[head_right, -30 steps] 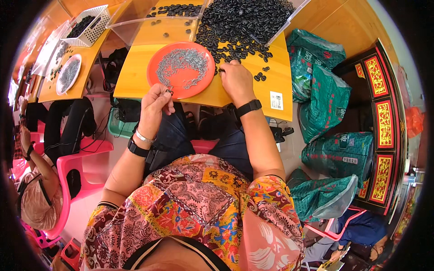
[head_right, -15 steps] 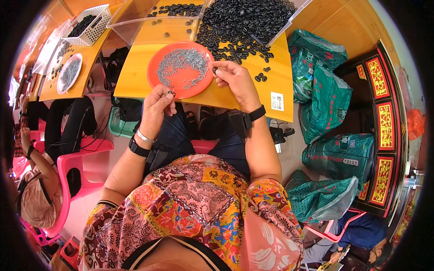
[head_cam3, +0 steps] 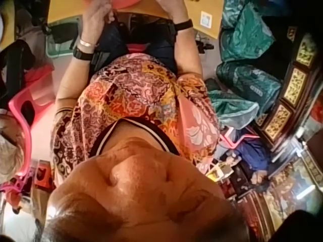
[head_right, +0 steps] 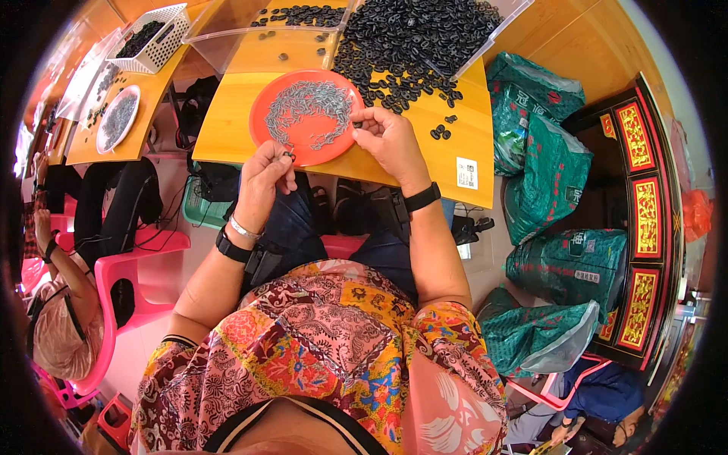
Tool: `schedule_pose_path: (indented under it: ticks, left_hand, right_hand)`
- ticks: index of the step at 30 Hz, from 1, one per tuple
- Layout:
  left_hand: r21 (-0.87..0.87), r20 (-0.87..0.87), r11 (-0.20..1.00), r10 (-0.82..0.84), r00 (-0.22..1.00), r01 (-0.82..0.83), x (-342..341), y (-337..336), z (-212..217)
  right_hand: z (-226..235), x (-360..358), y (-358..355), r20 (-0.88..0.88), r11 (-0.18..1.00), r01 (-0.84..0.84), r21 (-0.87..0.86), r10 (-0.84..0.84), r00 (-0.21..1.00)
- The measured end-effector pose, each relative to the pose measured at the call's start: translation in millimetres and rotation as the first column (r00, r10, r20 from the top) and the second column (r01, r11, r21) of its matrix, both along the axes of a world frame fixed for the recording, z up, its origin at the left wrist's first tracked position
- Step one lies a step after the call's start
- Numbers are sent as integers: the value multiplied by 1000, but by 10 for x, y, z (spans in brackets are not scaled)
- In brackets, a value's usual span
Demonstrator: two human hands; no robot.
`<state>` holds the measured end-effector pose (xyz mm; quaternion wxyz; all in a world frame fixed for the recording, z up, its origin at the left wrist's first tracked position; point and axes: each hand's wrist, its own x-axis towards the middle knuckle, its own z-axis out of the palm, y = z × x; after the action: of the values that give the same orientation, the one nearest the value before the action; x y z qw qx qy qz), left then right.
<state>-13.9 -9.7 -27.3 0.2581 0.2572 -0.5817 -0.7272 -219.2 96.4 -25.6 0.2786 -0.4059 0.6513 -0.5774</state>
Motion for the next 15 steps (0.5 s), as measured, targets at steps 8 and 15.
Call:
schedule_pose_path:
  ticks: [8, 15]
  left_hand:
    - [-15, 17, 999, -35, 999, 35, 10, -9, -7]
    - [-31, 33, 999, -33, 999, 34, 7, -1, 16]
  right_hand:
    - [-54, -120, 19, 46, 997, 66, 45, -68, 997]
    - [-59, -175, 73, 526, 998, 25, -63, 12, 850]
